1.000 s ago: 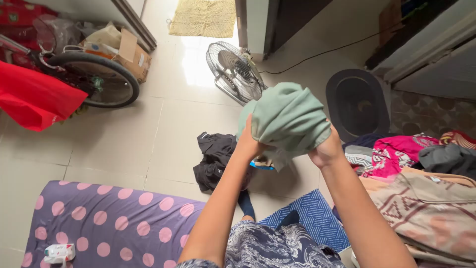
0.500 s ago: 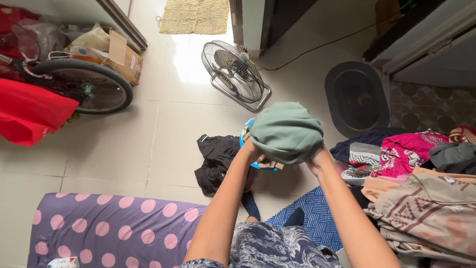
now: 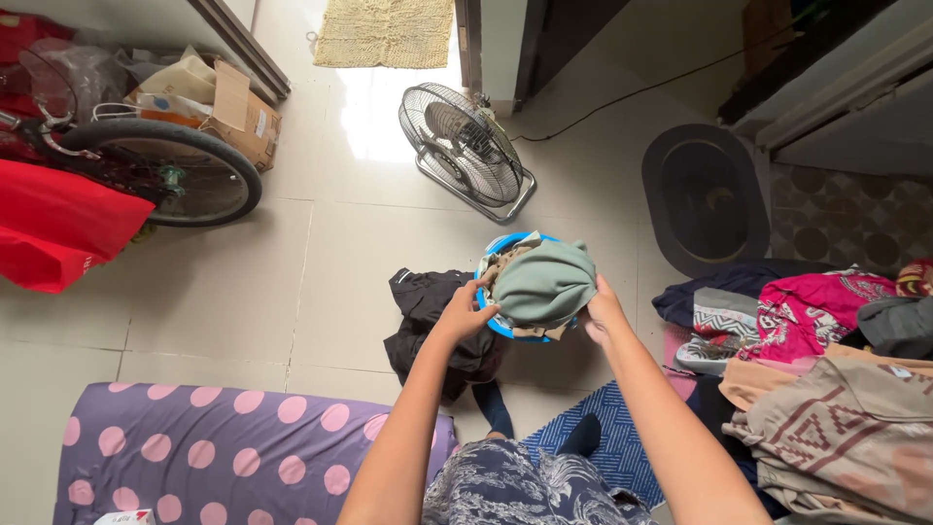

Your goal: The recorder is sorting through a large pile of clothes on the floor and placing specific items into a blue laundry basket.

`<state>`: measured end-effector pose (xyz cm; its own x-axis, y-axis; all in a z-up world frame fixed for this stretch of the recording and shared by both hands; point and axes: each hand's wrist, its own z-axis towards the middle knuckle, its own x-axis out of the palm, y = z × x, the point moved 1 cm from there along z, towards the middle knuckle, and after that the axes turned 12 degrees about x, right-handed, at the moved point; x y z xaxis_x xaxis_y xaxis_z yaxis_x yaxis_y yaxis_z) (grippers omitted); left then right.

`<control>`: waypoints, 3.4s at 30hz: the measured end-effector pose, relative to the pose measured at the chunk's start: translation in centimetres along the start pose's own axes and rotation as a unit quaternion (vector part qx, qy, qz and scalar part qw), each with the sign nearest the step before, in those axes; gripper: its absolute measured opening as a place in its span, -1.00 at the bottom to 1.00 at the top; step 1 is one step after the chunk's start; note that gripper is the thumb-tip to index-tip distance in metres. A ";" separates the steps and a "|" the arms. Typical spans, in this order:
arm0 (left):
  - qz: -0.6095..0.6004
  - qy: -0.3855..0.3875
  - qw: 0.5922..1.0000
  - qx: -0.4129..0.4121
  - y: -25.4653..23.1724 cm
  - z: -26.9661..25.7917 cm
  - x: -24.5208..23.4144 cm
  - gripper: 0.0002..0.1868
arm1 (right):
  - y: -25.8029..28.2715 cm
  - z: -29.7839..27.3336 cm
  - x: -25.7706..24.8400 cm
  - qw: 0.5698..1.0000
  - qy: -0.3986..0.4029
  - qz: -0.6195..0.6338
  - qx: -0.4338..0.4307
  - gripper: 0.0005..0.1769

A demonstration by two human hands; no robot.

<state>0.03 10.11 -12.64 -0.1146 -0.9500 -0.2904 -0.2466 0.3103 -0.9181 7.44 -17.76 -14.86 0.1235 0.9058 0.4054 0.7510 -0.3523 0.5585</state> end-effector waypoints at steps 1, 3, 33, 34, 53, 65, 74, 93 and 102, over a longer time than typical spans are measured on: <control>0.001 -0.001 1.000 -0.001 0.2 -0.1 -0.3 -0.17 | 0.0 0.1 0.2 1.000 0.001 0.000 0.001 -0.52; 0.004 -0.007 1.000 0.023 0.4 -0.2 -0.7 -0.21 | 0.2 0.3 0.6 0.999 -0.028 0.002 0.024 -0.48; 0.214 0.024 0.923 0.319 -17.6 3.0 11.8 -0.44 | 7.8 -9.6 -8.3 0.949 -0.089 -0.179 -0.245 -0.69; 0.212 0.033 0.918 0.333 -19.7 2.8 13.2 -0.44 | 8.8 -11.7 -8.4 0.946 -0.100 -0.172 -0.256 -0.69; 0.111 0.299 0.764 0.560 -40.6 -5.0 46.2 -0.46 | 19.3 -45.9 -33.5 0.654 -0.518 -0.259 -0.487 -0.77; 0.107 0.339 0.765 0.537 -40.4 -6.4 52.8 -0.41 | 23.9 -39.4 -55.7 0.596 -0.657 -0.316 -0.336 -0.55; 0.214 0.400 0.767 0.454 -41.0 -9.4 57.0 0.04 | 36.2 -53.0 -46.3 0.830 -0.190 0.120 -0.510 -0.35; -0.079 0.081 0.791 0.602 -51.6 -8.8 54.7 -0.34 | 37.2 -66.6 -44.4 0.780 -0.092 -0.041 -0.617 -0.58; -0.028 0.014 0.829 0.558 -51.1 -1.6 32.0 -0.56 | 43.0 -59.7 -40.5 0.734 -0.297 -0.093 -0.604 -0.52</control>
<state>7.39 -36.10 25.45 -0.1596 -0.9560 -0.2462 0.7904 0.0257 -0.6120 -4.01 -83.64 35.89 0.6218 0.7813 0.0546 -0.2887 0.1639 0.9433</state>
